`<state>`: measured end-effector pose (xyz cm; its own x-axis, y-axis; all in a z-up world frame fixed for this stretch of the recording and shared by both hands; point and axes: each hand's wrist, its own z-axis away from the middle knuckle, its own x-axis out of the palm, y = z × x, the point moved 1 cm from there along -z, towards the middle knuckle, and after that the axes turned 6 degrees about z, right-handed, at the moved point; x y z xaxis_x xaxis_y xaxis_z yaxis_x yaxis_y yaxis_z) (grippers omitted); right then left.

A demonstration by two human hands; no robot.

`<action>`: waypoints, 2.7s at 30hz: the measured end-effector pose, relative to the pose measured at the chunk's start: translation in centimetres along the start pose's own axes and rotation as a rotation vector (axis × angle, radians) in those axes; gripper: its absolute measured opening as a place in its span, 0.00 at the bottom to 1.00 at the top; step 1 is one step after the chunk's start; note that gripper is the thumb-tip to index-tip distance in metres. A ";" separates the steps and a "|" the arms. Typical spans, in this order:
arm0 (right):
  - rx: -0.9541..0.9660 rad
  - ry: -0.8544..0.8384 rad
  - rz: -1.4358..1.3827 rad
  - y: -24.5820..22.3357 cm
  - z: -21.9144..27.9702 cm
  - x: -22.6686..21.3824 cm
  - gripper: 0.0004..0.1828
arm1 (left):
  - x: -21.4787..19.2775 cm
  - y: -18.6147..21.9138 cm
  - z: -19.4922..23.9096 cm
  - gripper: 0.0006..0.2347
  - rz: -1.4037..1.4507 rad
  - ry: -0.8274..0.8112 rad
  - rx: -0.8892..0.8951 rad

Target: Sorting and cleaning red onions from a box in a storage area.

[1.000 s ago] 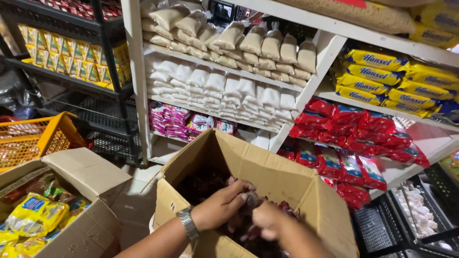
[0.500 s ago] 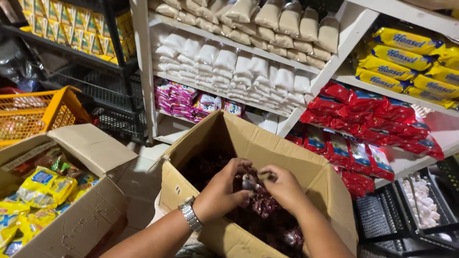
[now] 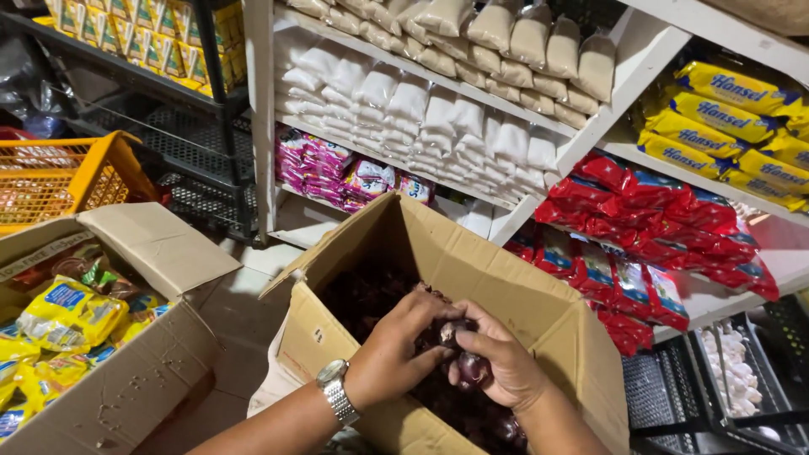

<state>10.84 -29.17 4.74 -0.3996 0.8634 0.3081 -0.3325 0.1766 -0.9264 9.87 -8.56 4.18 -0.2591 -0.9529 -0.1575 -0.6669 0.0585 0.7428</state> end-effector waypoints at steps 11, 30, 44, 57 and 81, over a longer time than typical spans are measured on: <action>-0.095 0.056 0.136 0.5 0.1 2.5 0.24 | 0.0 -1.8 0.5 0.07 0.144 0.107 -0.008; -0.820 0.404 1.329 0.5 0.1 4.3 0.26 | -0.2 -2.8 1.0 0.03 0.226 0.210 -0.202; -0.362 0.191 0.704 0.9 -0.3 0.8 0.22 | -1.7 -0.3 1.4 0.10 -0.033 0.131 -0.009; -0.314 0.162 0.866 0.4 -0.1 1.3 0.22 | -1.5 -0.5 1.9 0.15 -0.243 -0.007 -0.004; -0.372 0.124 0.870 0.5 0.2 0.5 0.21 | -0.9 -0.7 2.1 0.10 -0.313 0.009 0.037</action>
<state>10.29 -28.79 4.44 -0.2780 0.8029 -0.5273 0.3400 -0.4312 -0.8358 9.10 -7.15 2.48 -0.0313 -0.9290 -0.3686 -0.7382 -0.2271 0.6352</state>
